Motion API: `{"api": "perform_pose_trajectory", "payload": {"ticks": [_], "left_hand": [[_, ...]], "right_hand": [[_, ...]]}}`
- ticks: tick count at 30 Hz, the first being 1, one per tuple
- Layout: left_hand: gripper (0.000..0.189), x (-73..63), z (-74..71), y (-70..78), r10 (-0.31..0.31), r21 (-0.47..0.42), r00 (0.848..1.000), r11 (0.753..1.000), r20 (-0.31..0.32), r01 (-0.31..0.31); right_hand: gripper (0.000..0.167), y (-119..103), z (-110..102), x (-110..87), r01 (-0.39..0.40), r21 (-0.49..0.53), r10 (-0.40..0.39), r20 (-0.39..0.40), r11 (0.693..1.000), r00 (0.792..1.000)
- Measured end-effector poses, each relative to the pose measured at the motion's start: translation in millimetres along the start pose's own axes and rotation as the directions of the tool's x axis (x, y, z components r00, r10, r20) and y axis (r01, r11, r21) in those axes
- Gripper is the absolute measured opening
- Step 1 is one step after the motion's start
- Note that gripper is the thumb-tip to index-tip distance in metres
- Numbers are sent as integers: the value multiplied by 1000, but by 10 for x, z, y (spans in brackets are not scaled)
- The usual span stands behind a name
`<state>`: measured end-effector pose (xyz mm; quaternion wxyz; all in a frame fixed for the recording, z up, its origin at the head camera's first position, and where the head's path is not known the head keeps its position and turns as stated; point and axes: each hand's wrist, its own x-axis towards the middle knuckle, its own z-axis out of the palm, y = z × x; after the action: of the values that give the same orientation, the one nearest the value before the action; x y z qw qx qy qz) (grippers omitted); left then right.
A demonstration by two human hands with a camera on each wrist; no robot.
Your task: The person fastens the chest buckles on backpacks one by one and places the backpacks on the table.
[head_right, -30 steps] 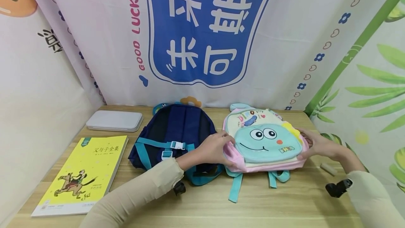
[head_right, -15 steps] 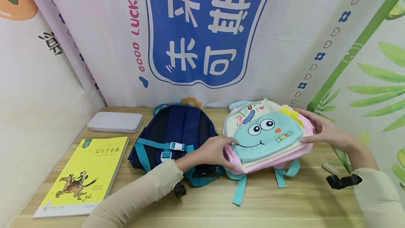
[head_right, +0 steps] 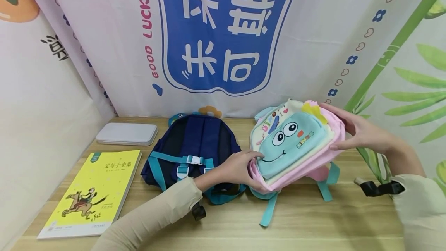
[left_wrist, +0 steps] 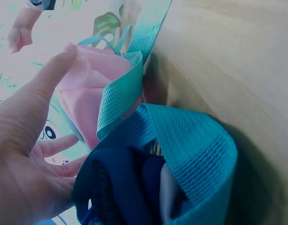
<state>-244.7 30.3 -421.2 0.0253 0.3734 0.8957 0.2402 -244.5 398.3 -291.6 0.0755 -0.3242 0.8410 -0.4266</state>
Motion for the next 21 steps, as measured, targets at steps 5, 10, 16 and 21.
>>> {"api": "perform_pose_trajectory", "payload": {"ticks": [5, 10, 16, 21], "left_hand": [[92, -4, 13, 23, -33, -84, 999, 996, 1, 33], [92, 6, 39, 44, -68, -181, 998, 981, -8, 65], [91, 38, 90, 76, -50, -259, 997, 965, -51, 35], [89, 69, 128, 109, -34, -291, 997, 957, -69, 12]], "right_hand": [[102, -148, 29, 89, -35, -46, 33, -41, 998, 999], [99, -316, 76, 194, -66, -140, 50, -113, 988, 992], [95, -489, 93, 354, -100, -217, 65, -164, 971, 984], [92, -604, 112, 503, -127, -264, 79, -185, 956, 980]]}}
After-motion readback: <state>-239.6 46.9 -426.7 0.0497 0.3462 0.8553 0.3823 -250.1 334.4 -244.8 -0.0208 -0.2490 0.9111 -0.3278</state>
